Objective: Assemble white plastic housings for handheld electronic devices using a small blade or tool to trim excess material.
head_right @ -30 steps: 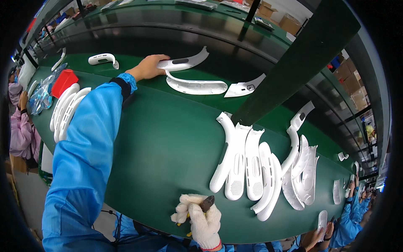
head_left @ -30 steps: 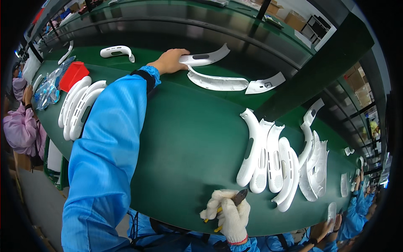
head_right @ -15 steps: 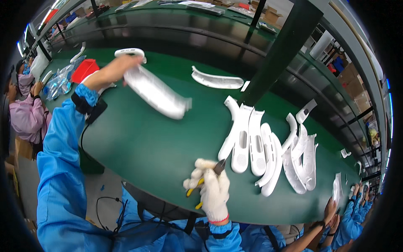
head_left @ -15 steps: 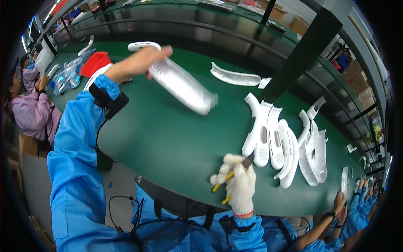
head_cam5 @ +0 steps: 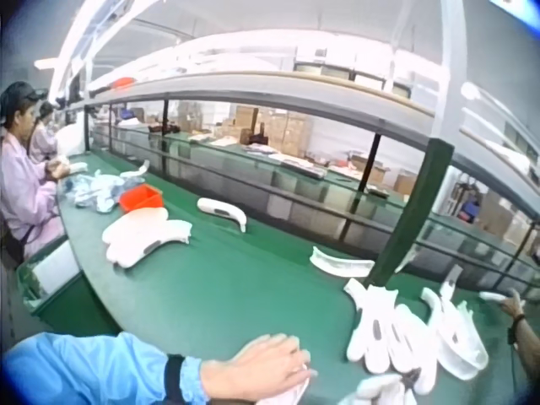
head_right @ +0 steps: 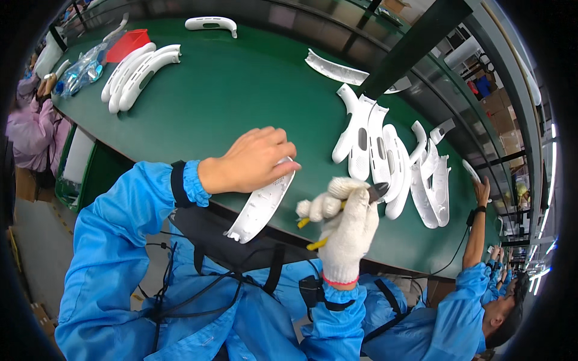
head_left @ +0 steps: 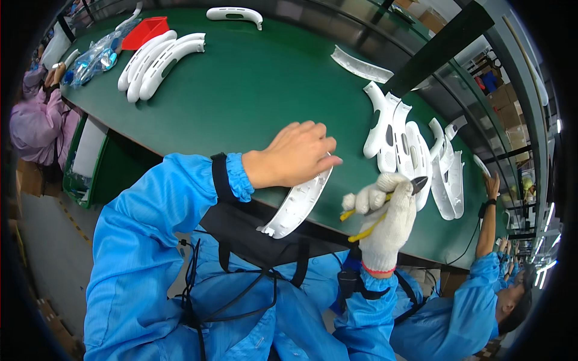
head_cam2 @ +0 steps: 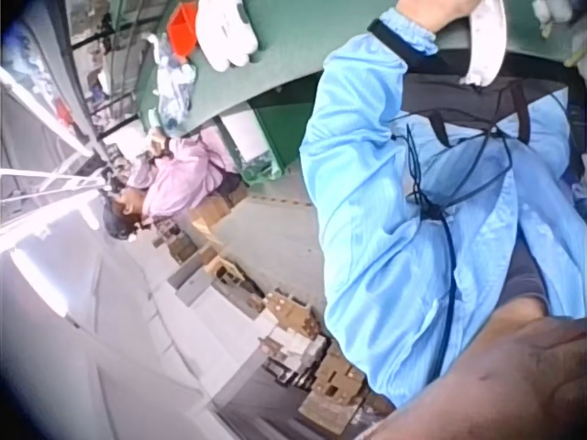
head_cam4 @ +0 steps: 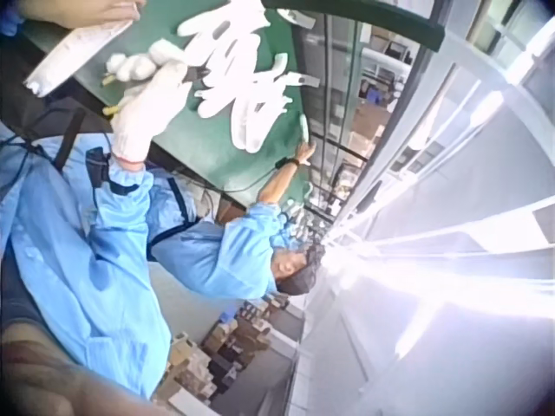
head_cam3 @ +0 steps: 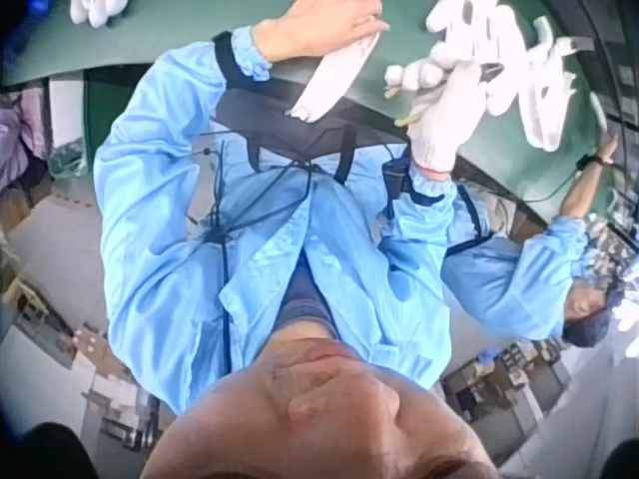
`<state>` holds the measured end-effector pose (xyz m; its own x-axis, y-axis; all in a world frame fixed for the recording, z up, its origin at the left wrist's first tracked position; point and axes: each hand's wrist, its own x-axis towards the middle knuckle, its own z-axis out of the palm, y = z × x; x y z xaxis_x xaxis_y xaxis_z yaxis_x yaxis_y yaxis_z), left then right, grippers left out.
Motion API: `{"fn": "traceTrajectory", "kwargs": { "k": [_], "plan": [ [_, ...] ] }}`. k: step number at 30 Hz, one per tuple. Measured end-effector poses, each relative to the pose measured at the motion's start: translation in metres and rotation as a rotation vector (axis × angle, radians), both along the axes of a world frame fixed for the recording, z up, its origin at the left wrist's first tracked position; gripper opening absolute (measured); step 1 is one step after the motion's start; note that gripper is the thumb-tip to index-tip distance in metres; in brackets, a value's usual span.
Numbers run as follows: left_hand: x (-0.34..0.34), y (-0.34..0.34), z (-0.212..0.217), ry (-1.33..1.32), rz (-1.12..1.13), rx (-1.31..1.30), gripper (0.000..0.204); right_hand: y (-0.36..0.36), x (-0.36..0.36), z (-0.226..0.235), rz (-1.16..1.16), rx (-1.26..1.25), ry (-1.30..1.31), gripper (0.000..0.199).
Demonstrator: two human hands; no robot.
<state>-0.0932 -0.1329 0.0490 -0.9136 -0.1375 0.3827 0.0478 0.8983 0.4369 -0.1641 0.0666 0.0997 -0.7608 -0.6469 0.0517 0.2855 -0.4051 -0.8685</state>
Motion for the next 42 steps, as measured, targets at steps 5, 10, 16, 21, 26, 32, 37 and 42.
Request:
{"fn": "traceTrajectory", "kwargs": {
  "k": [5,10,16,21,26,32,37,42],
  "plan": [
    [0.049,-0.002,0.020,0.133,0.194,0.277,0.019,-0.047,0.017,0.000,-0.003,0.117,0.187,0.037],
    [0.140,0.026,0.005,-0.063,0.264,0.542,0.016,-0.083,0.021,-0.003,0.008,0.206,0.240,0.030],
    [0.141,0.076,-0.029,-0.088,0.275,0.921,0.027,-0.096,0.023,-0.027,0.032,0.310,0.124,0.029],
    [0.138,0.106,-0.050,-0.166,0.083,1.007,0.037,-0.080,0.038,-0.028,0.096,0.355,0.059,0.030],
    [0.115,0.102,-0.066,-0.165,-0.248,1.900,0.049,-0.082,0.036,-0.028,0.063,0.359,-0.041,0.032],
    [0.109,0.106,-0.071,-0.151,-0.341,2.068,0.061,-0.081,0.027,-0.030,0.114,0.250,-0.215,0.030],
    [0.108,0.110,-0.071,-0.108,-0.321,2.073,0.059,-0.087,0.031,-0.030,0.061,0.334,-0.148,0.030],
    [0.109,0.107,-0.068,-0.150,-0.301,2.095,0.059,-0.092,0.034,-0.028,0.023,0.391,-0.114,0.030]
  ]
}}
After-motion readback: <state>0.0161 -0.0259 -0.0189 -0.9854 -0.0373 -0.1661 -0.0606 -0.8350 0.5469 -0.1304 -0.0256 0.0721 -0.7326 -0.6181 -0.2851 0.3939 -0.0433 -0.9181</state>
